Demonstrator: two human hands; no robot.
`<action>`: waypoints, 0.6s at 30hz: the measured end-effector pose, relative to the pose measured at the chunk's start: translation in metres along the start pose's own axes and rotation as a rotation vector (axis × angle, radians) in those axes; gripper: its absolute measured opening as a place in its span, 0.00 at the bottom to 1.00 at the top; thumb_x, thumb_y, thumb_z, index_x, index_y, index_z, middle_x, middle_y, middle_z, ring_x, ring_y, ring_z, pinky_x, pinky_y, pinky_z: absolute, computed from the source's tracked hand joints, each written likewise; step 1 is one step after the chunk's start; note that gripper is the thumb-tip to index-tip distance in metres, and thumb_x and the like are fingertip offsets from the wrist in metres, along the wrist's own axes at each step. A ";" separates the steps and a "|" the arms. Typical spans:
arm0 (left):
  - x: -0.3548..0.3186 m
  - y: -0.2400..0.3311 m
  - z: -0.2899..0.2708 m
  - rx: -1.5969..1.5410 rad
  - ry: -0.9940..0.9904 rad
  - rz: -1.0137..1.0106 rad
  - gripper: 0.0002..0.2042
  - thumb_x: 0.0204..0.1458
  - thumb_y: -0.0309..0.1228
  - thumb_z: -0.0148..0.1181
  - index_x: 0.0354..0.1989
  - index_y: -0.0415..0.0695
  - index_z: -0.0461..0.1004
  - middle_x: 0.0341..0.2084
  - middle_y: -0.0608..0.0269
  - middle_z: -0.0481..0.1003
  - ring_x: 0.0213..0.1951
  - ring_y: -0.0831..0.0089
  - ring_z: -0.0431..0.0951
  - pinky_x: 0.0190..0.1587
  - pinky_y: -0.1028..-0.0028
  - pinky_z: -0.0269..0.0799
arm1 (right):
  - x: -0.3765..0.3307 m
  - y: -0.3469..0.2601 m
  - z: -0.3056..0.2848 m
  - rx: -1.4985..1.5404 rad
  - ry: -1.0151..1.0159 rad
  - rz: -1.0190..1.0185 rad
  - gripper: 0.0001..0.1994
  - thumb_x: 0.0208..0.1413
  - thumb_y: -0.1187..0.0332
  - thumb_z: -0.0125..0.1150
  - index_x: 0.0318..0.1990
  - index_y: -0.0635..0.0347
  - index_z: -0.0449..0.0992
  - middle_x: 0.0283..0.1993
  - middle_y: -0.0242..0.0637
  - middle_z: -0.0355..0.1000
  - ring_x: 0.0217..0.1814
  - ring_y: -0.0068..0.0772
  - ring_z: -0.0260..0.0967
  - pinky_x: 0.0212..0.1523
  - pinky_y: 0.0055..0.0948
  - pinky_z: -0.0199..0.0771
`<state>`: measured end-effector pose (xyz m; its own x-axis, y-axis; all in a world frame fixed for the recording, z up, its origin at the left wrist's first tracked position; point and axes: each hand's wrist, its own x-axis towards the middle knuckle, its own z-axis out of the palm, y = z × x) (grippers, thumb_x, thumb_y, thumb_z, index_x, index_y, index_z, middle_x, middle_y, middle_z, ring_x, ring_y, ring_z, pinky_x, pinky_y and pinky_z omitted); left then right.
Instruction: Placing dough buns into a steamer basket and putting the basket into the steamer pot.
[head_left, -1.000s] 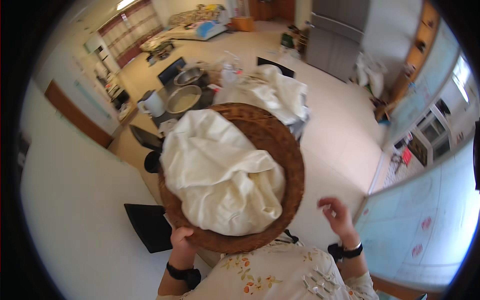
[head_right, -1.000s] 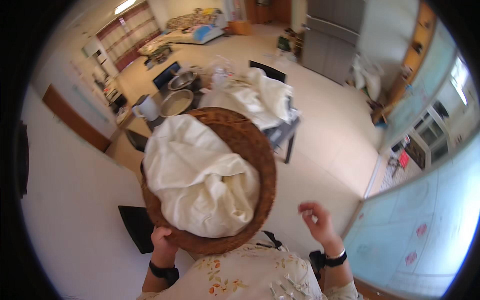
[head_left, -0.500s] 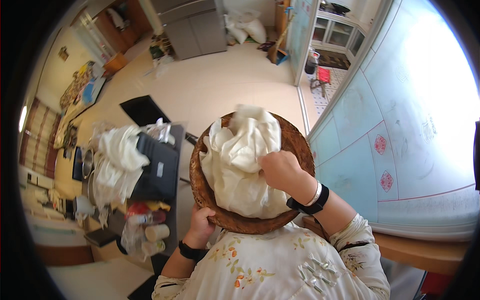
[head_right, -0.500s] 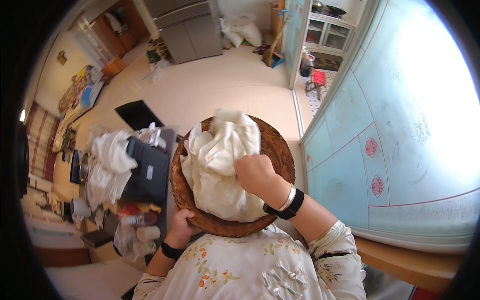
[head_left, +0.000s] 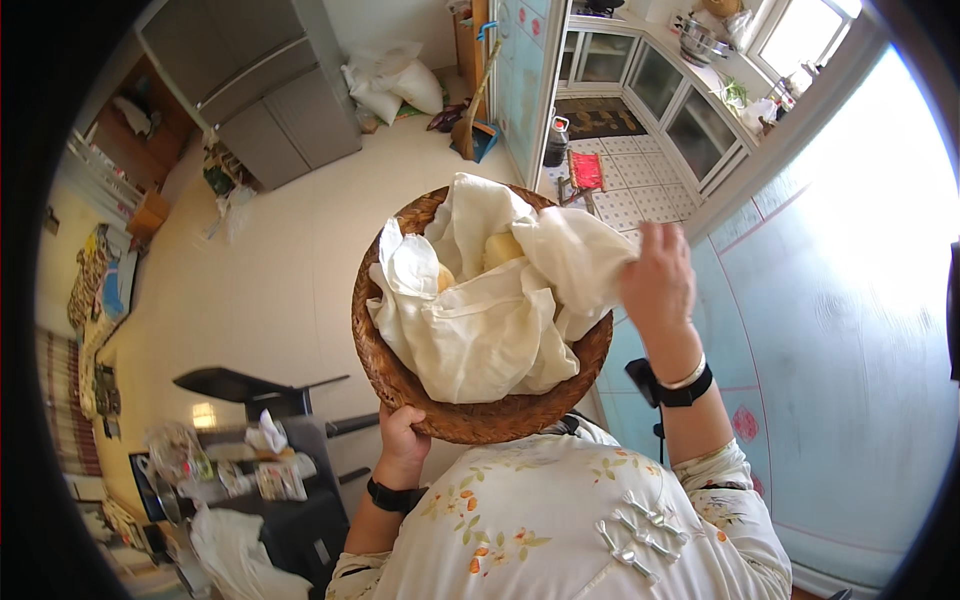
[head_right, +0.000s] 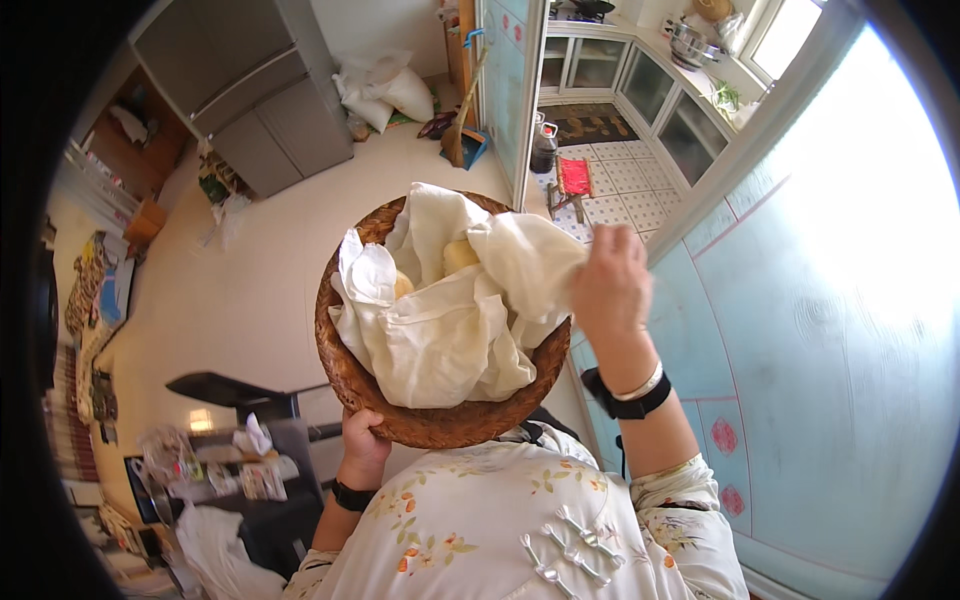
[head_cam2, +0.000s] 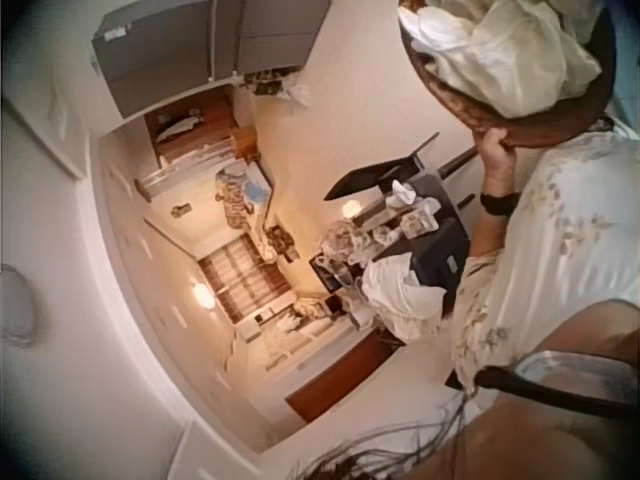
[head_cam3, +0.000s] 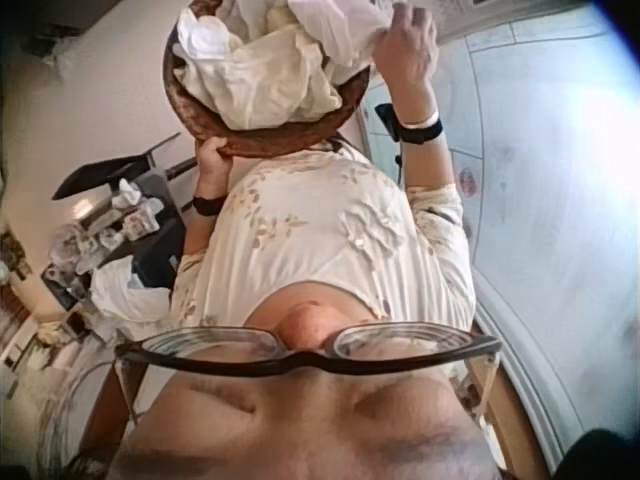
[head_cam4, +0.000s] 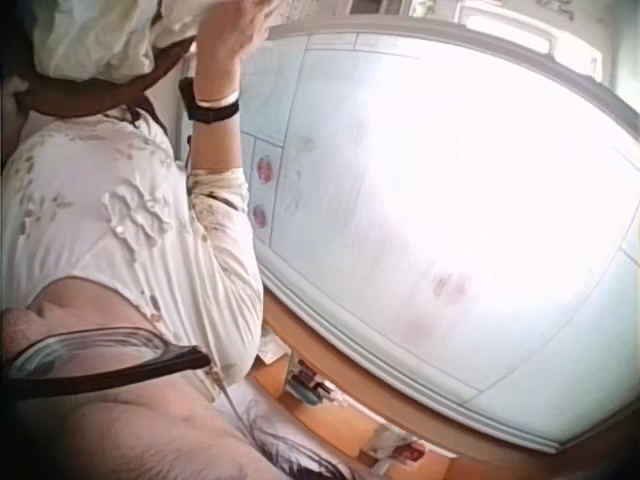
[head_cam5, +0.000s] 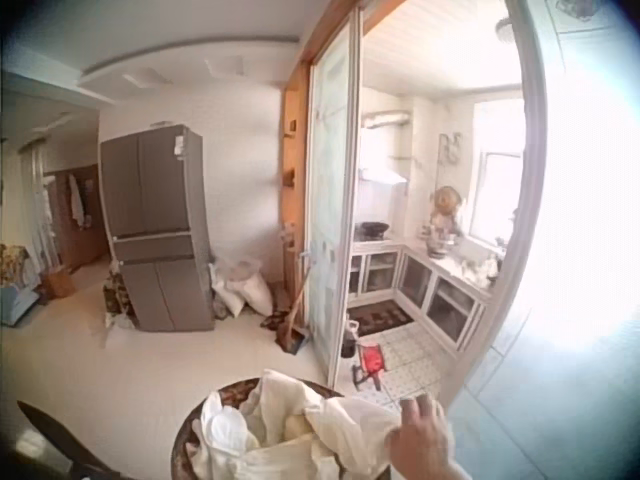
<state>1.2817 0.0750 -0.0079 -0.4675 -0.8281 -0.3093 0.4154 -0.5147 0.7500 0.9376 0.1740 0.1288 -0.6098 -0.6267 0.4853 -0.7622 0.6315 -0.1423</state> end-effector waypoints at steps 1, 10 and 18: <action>0.025 0.006 0.011 0.013 -0.005 -0.004 0.34 0.34 0.22 0.47 0.60 0.35 0.62 0.53 0.53 0.72 0.55 0.55 0.72 0.61 0.60 0.67 | 0.021 -0.012 0.004 0.231 0.044 -0.150 0.19 0.41 0.75 0.58 0.46 0.59 0.71 0.47 0.42 0.66 0.49 0.45 0.67 0.43 0.38 0.75; 0.250 0.025 0.110 0.089 -0.049 -0.063 0.33 0.36 0.23 0.46 0.60 0.34 0.62 0.55 0.52 0.70 0.57 0.55 0.70 0.62 0.59 0.65 | 0.200 -0.021 0.172 0.204 -0.895 -0.305 0.11 0.47 0.67 0.63 0.38 0.58 0.78 0.46 0.40 0.72 0.53 0.47 0.71 0.45 0.45 0.76; 0.431 0.038 0.200 0.072 -0.096 -0.203 0.32 0.38 0.19 0.46 0.60 0.33 0.62 0.51 0.54 0.72 0.51 0.59 0.74 0.57 0.63 0.72 | 0.346 -0.016 0.165 1.363 -1.105 -0.878 0.13 0.64 0.65 0.52 0.45 0.68 0.73 0.46 0.53 0.72 0.58 0.55 0.65 0.61 0.43 0.64</action>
<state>0.9401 -0.2575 0.0041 -0.6096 -0.6825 -0.4032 0.2503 -0.6483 0.7190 0.7024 -0.1280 0.1571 0.5332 -0.8232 0.1951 -0.1816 -0.3367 -0.9239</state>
